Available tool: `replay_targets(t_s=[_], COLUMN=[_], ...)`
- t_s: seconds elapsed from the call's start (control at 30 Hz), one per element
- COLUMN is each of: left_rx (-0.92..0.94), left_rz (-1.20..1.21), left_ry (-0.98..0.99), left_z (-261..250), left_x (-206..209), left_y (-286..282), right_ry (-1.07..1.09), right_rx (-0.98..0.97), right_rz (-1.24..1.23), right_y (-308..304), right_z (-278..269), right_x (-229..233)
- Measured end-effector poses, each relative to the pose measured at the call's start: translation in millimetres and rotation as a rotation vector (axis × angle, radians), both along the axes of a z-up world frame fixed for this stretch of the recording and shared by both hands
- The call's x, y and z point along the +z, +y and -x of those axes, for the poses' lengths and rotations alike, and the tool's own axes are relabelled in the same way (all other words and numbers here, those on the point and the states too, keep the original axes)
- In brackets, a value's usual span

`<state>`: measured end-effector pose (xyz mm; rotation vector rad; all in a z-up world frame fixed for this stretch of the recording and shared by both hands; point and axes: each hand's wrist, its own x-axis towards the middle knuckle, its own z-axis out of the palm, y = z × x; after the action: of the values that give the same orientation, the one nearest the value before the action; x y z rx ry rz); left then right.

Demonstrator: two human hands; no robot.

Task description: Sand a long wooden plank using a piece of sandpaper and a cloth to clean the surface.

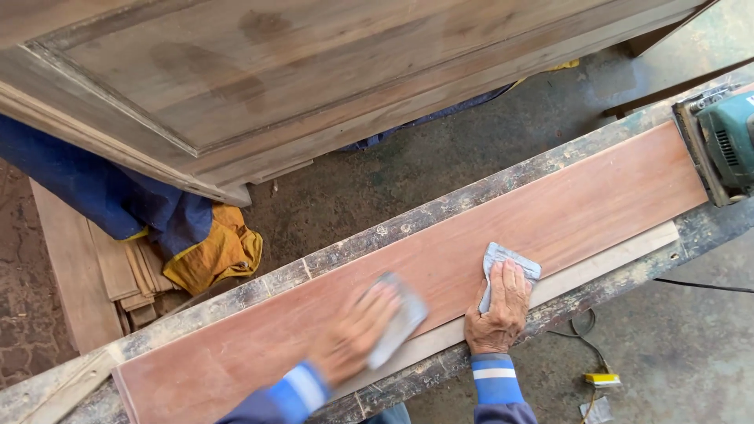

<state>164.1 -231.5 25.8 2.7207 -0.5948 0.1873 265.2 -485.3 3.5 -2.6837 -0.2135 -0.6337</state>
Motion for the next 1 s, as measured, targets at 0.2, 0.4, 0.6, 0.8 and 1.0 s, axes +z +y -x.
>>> replay_targets(t_s=[0.2, 0.4, 0.6, 0.8, 1.0], left_rx=[-0.057, -0.060, -0.159, -0.132, -0.147], left_rz=[0.021, 0.053, -0.016, -0.069, -0.048], left_ry=[0.041, -0.042, -0.037, 0.091, 0.160], left_z=[53.6, -58.7, 31.5, 167.3, 175.3], left_x=[-22.2, -8.8, -2.9, -11.7, -14.1], left_y=[36.8, -61.9, 57.6, 218.7, 235.3], right_ry=[0.005, 0.004, 0.018, 0.058, 0.079], right_rx=[-0.024, -0.021, 0.029, 0.354, 0.339], right_rz=[-0.002, 0.016, 0.108, -0.115, 0.055], right_y=[-0.8, -2.5, 7.1, 133.0, 90.7], right_z=[-0.3, -1.1, 12.2, 147.8, 102.9], right_x=[-2.8, -6.1, -3.6, -0.1, 5.7])
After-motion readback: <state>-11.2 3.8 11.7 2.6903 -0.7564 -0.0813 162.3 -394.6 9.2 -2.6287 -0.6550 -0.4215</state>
